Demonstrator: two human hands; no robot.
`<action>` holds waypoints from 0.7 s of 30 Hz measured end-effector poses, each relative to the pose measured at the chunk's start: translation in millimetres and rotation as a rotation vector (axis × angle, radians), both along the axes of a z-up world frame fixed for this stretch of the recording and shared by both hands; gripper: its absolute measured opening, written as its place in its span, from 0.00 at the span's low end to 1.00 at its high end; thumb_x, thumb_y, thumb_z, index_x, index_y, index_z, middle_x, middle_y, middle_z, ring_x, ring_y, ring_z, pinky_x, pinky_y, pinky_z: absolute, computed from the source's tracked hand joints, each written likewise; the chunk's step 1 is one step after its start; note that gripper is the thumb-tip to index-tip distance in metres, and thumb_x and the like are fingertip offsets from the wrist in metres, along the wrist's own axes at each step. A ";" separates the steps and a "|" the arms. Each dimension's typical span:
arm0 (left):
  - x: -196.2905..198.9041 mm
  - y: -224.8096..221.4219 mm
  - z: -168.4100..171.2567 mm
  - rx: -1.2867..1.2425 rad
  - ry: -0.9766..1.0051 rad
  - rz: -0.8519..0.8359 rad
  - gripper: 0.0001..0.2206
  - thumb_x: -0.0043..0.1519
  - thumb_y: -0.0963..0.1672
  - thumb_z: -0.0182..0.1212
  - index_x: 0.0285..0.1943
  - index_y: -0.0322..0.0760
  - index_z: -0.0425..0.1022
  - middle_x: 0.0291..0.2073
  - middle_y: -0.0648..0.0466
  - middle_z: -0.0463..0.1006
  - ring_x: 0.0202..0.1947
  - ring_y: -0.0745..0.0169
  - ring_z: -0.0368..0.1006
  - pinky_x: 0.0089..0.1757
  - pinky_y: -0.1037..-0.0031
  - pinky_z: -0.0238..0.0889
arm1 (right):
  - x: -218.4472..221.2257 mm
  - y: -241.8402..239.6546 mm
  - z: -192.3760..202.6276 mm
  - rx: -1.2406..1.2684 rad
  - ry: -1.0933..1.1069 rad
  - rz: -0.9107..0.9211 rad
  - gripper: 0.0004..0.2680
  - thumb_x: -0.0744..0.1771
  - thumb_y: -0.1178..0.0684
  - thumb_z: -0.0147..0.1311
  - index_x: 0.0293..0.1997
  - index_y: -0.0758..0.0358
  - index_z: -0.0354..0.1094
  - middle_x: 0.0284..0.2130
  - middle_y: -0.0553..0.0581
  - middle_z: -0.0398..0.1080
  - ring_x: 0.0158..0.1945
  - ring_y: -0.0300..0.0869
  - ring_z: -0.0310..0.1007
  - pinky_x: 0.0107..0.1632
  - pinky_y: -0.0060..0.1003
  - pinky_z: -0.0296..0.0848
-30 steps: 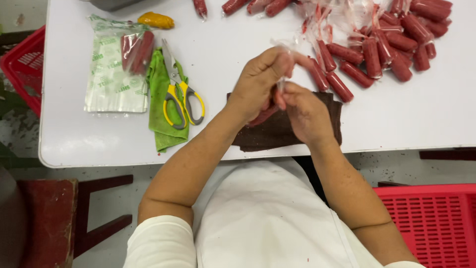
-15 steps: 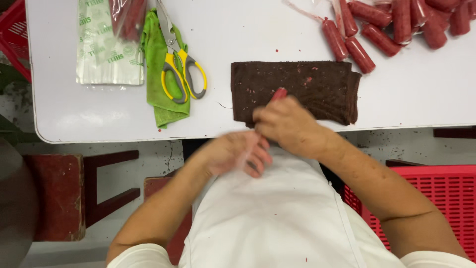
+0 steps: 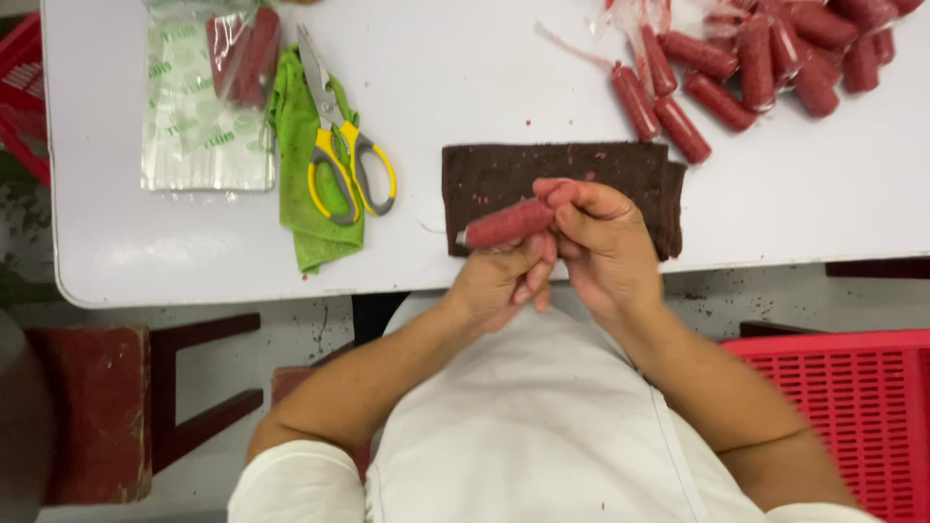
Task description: The person repeatedly picks up small red sausages, places each into a clear plastic sleeve, and ties the sleeve closed with a thin red string. The wrapped sausages are placed on the table. A brown cloth is used to wipe the sausage before wrapping.
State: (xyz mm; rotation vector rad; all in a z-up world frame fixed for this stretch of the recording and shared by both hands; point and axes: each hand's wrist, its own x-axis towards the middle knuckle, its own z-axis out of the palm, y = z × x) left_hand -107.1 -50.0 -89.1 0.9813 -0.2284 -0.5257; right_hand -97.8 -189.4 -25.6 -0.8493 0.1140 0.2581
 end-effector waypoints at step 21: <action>89.6 23.1 32.0 0.639 -1.155 0.121 0.22 0.59 0.57 0.61 0.38 0.39 0.63 0.34 0.53 0.62 0.38 0.50 0.67 0.43 0.65 0.66 | 100.5 -61.2 12.7 -0.972 -0.905 0.714 0.06 0.64 0.57 0.61 0.42 0.57 0.80 0.44 0.56 0.79 0.63 0.56 0.58 0.67 0.53 0.50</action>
